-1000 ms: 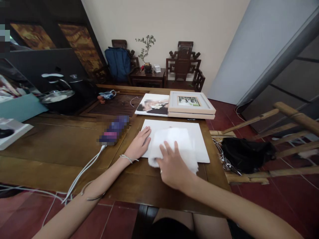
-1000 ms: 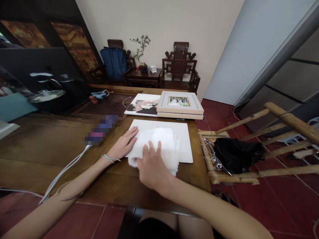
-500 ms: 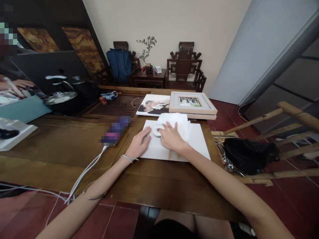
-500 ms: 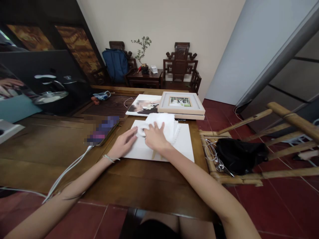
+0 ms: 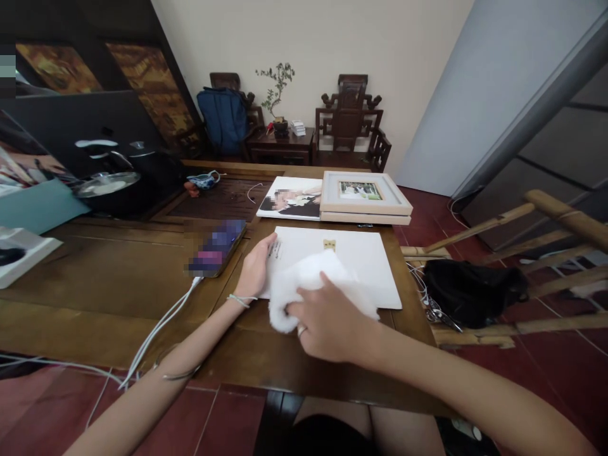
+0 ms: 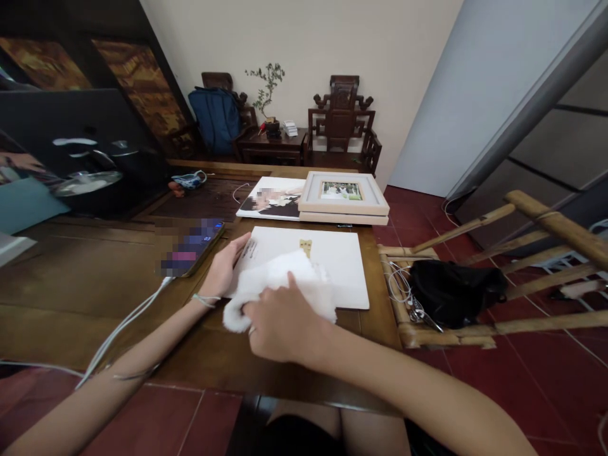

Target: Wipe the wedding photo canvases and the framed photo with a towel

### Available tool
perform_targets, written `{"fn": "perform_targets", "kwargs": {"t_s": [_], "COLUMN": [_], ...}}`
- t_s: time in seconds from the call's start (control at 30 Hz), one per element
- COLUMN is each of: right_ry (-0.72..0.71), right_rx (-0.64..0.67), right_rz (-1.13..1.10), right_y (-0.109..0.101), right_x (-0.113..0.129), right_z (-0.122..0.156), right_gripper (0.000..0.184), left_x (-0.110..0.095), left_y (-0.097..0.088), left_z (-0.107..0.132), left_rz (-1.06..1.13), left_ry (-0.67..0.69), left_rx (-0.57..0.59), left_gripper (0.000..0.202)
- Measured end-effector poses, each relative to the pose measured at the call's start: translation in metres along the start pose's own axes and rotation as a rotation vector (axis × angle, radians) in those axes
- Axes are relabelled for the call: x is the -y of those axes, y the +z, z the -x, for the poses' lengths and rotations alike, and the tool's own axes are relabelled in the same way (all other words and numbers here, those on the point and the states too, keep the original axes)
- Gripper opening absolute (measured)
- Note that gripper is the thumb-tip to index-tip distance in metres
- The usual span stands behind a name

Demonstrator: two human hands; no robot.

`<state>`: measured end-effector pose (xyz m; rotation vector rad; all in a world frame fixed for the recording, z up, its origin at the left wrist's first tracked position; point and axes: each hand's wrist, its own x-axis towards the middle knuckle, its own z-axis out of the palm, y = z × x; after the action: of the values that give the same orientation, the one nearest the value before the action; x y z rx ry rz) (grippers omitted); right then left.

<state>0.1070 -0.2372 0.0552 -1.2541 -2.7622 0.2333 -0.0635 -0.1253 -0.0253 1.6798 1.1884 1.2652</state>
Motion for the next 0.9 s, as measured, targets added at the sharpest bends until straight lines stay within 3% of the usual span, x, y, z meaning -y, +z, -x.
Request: {"fn": "perform_targets", "kwargs": {"t_s": [0.17,0.27,0.43,0.53,0.67,0.9], "right_ry": [0.3,0.361,0.344,0.368,0.417,0.502], "right_rx": [-0.049,-0.088,-0.11,-0.105,-0.107,-0.177], "right_rz": [0.007,-0.041,-0.126,-0.168,-0.182,-0.103], "right_y": [-0.01,-0.01,-0.009,-0.013,-0.027,-0.037], "right_x": [-0.051,-0.071,-0.072,-0.073,-0.094,-0.154], "right_z": [-0.031,-0.064,-0.12,-0.137,-0.119,-0.013], "right_gripper": [0.035,0.035,0.033,0.031,0.03,0.025], "left_x": [0.003,0.003,-0.002,-0.001,0.003,0.004], "left_y": [0.002,0.003,0.002,0.001,0.002,0.002], "left_z": [0.003,0.004,0.004,0.005,0.006,0.006], "left_rz": [-0.446,-0.56,-0.585,-0.59,-0.619,-0.627], "left_ry": [0.176,0.205,0.25,0.26,0.251,0.241], "left_rx": [0.247,0.289,0.318,0.317,0.305,0.319], "left_gripper": [0.051,0.052,0.047,0.047,0.048,0.051]}}
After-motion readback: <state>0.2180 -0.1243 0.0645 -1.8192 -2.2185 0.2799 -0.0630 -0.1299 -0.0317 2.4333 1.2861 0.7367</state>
